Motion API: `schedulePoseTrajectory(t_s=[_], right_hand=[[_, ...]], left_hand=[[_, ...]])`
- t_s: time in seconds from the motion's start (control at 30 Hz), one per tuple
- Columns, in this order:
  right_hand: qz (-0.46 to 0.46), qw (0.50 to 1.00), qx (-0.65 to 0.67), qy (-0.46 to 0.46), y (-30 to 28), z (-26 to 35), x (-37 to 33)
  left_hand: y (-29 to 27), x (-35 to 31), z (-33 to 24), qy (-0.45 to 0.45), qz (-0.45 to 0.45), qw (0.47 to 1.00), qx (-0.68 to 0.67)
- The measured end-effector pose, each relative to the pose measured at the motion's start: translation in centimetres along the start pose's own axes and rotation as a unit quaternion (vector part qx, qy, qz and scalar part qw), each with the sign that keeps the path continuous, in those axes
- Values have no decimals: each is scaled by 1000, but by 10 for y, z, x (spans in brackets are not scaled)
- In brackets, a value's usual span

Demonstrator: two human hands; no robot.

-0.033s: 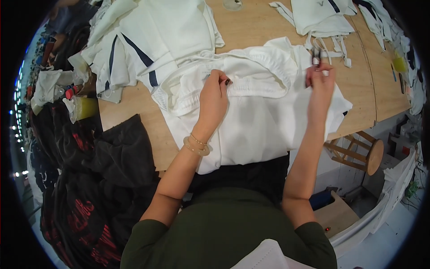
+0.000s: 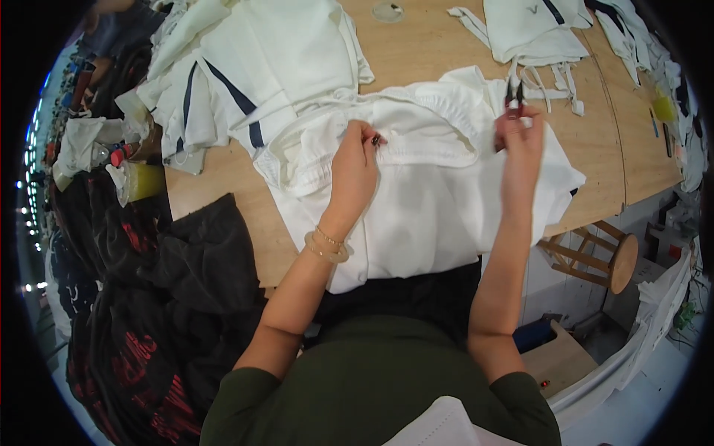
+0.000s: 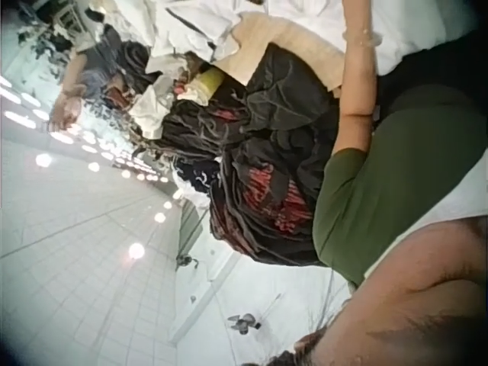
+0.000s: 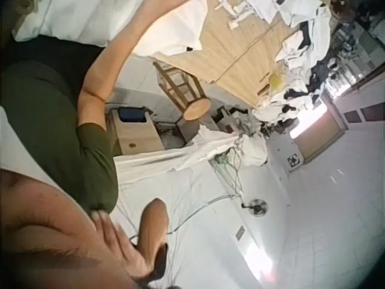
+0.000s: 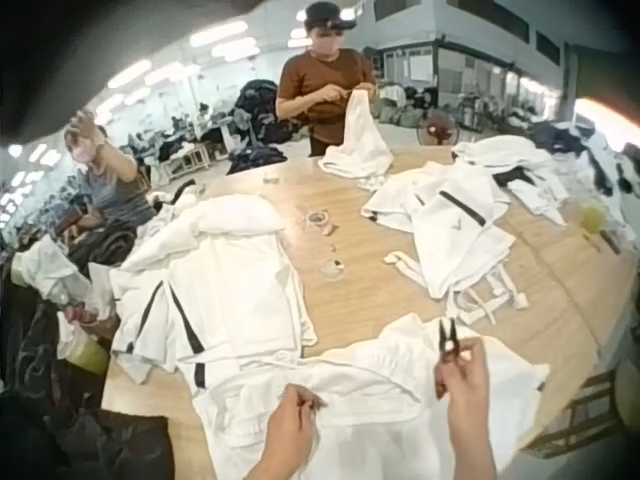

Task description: Using small snips to trim excess threads from the waistbands of white garments in a factory.

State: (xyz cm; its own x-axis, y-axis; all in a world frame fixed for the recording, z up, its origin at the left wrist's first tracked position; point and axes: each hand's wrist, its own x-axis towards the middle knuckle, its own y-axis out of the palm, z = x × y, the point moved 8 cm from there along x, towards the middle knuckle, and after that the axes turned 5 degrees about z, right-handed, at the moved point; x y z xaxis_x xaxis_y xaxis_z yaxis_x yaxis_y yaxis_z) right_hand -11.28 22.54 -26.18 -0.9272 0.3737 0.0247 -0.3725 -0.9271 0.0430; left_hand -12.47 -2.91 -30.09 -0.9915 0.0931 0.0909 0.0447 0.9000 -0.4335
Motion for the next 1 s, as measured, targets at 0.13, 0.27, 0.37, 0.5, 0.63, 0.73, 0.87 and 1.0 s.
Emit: schedulePoseTrajectory(t_s=[0.13,0.27,0.37,0.5,0.63,0.73,0.87,1.0], right_hand=[[133,990,49,20,65,-10,-10],[130,990,52,32,78,-29,-13],[119,991,60,29,78,-51,-14],[140,989,-17,34,77,-69,-13],[111,992,59,26,79,-63,-13],[126,990,58,2,74,-65,-10],[156,985,-78,13,78,-70,-5],[158,986,22,56,74,-71,-18]], left_hand=[[-7,-5,16,-75,-9,968,-239],[-3,-7,1,-17,48,994,-101],[3,-13,-31,185,46,969,161],[1,-9,0,65,80,992,68],[-7,-4,25,-90,78,964,-240],[-2,-7,-19,71,136,988,5],[5,-9,-20,170,96,967,167],[1,-13,-16,101,90,988,74]])
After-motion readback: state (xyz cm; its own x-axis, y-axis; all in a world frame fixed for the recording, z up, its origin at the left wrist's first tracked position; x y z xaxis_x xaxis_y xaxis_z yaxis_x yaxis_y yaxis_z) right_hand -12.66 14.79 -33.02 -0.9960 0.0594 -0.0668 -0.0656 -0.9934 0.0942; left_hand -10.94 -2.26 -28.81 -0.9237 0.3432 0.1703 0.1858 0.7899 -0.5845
